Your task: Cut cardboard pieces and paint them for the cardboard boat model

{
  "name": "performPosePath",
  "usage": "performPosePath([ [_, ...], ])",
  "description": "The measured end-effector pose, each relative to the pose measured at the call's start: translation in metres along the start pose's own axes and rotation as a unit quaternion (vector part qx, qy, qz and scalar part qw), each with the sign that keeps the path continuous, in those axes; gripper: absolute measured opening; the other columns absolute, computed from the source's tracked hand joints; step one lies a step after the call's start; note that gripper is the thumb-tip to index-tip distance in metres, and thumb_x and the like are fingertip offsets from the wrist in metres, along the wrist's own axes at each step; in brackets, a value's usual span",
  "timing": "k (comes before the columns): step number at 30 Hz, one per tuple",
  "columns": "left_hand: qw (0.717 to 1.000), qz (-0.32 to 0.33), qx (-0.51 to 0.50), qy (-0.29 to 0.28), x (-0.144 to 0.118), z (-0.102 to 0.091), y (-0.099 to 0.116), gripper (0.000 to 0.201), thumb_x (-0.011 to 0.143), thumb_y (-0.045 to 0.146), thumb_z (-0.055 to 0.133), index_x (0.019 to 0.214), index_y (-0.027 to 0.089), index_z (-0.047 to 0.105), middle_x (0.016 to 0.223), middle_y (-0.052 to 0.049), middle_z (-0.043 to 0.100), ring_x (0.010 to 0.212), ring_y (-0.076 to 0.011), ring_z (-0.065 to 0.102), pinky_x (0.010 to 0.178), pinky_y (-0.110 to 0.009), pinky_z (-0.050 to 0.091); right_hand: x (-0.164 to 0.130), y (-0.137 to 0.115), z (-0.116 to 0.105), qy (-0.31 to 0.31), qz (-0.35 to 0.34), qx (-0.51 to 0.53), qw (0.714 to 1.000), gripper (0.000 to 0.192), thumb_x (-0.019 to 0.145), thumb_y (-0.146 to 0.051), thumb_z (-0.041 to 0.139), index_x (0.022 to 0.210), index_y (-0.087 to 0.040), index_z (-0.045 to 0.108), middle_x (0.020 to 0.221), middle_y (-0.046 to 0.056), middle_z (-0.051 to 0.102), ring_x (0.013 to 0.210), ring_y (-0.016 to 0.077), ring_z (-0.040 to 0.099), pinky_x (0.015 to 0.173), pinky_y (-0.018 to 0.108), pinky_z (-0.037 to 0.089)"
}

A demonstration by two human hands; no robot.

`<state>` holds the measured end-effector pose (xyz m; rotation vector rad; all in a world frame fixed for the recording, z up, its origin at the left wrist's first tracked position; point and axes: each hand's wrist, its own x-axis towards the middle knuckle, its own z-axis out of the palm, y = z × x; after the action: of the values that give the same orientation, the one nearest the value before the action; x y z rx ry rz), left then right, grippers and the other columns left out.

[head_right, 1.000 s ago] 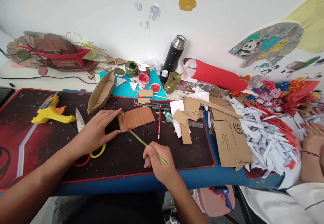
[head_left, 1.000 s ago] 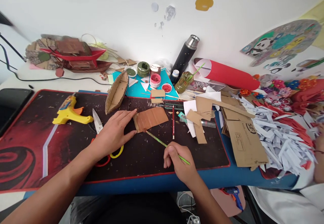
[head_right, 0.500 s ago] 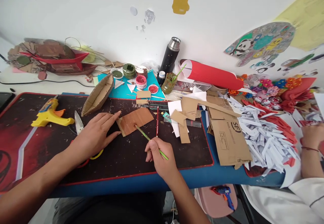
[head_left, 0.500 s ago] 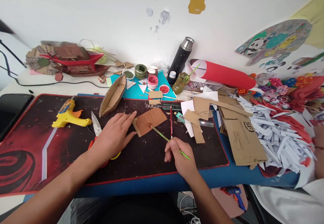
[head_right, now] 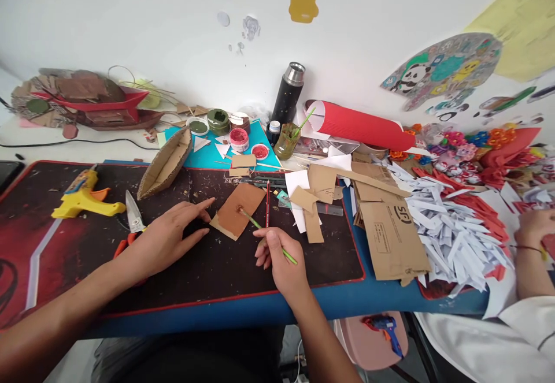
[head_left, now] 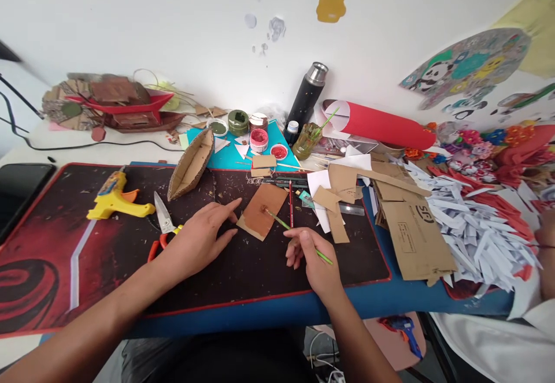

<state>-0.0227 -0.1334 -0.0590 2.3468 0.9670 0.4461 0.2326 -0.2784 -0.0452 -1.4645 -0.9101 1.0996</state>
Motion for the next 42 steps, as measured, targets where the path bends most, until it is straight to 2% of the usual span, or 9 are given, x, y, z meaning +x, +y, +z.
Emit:
performPosePath([
  [3,1.000,-0.012,0.003,0.015,0.008,-0.007,-0.002,0.047,0.104,0.037,0.055,0.147,0.022,0.063,0.111,-0.009,0.079,0.109,-0.0316,0.072,0.100,-0.048,0.060,0.001,0.003,-0.002,0.003,0.013,0.006,1.000,0.060,0.107,-0.074,0.058,0.118,-0.019,0.081,0.075,0.005,0.073,0.056,0.0170,0.070,0.046,0.025,0.053],
  [6,1.000,-0.003,0.028,0.014,0.018,-0.016,-0.001,0.026,0.103,0.039,0.057,0.115,0.023,0.074,0.104,-0.009,0.079,0.102,-0.0312,0.070,0.092,-0.047,0.059,0.001,0.005,-0.003,0.003,0.019,0.010,1.000,0.060,0.107,-0.074,0.059,0.121,-0.019,0.080,0.078,0.005,0.073,0.057,0.0171,0.070,0.046,0.025,0.053],
  [8,0.999,0.011,0.046,-0.003,0.024,-0.019,0.000,0.023,0.103,0.039,0.057,0.100,0.024,0.074,0.100,-0.008,0.079,0.097,-0.0305,0.068,0.090,-0.047,0.057,0.001,0.006,-0.002,0.004,0.019,0.014,1.000,0.059,0.106,-0.074,0.060,0.120,-0.019,0.080,0.078,0.005,0.074,0.057,0.0169,0.070,0.046,0.025,0.052],
  [10,0.998,0.025,0.059,-0.017,0.028,-0.018,-0.001,0.024,0.103,0.039,0.058,0.094,0.025,0.075,0.097,-0.008,0.078,0.096,-0.0302,0.067,0.089,-0.047,0.055,0.001,0.006,-0.001,0.007,0.016,0.019,1.000,0.058,0.106,-0.073,0.062,0.119,-0.019,0.081,0.078,0.005,0.073,0.056,0.0163,0.070,0.045,0.024,0.052],
  [16,0.996,0.047,0.064,-0.040,0.033,-0.006,-0.011,0.024,0.103,0.038,0.059,0.093,0.025,0.077,0.094,-0.007,0.077,0.093,-0.0296,0.065,0.090,-0.047,0.052,0.000,0.006,0.000,0.014,0.012,0.025,1.000,0.055,0.105,-0.071,0.064,0.118,-0.020,0.081,0.080,0.004,0.073,0.056,0.0154,0.070,0.045,0.024,0.052],
  [21,0.996,0.048,0.054,-0.045,0.032,-0.004,-0.016,0.023,0.105,0.038,0.060,0.095,0.024,0.076,0.096,-0.007,0.076,0.096,-0.0302,0.064,0.092,-0.047,0.050,0.000,0.005,0.001,0.019,0.011,0.022,1.000,0.054,0.105,-0.070,0.064,0.118,-0.020,0.080,0.079,0.004,0.073,0.056,0.0157,0.070,0.045,0.024,0.052],
  [27,0.998,0.045,0.039,-0.036,0.032,-0.003,-0.017,0.022,0.103,0.035,0.061,0.093,0.024,0.077,0.094,-0.007,0.075,0.094,-0.0296,0.063,0.090,-0.046,0.049,-0.007,-0.001,0.003,-0.044,0.009,0.009,0.999,0.051,0.108,-0.065,0.063,0.104,-0.018,0.083,0.070,0.003,0.071,0.055,0.0153,0.069,0.048,0.024,0.052],
  [33,0.998,0.048,0.031,-0.026,0.031,-0.002,-0.018,0.021,0.102,0.034,0.061,0.092,0.024,0.076,0.093,-0.007,0.075,0.094,-0.0289,0.063,0.089,-0.044,0.049,-0.019,-0.001,-0.005,-0.082,0.009,-0.016,0.996,0.051,0.112,-0.062,0.060,0.099,-0.017,0.083,0.057,0.001,0.068,0.052,0.0149,0.064,0.053,0.025,0.052],
  [42,0.998,0.053,0.026,-0.019,0.031,-0.001,-0.018,0.021,0.102,0.034,0.059,0.091,0.024,0.075,0.092,-0.006,0.075,0.093,-0.0288,0.063,0.089,-0.045,0.049,-0.015,0.003,0.009,-0.090,-0.005,-0.018,0.996,0.053,0.112,-0.064,0.058,0.100,-0.018,0.081,0.061,0.000,0.067,0.054,0.0148,0.066,0.052,0.024,0.050],
])
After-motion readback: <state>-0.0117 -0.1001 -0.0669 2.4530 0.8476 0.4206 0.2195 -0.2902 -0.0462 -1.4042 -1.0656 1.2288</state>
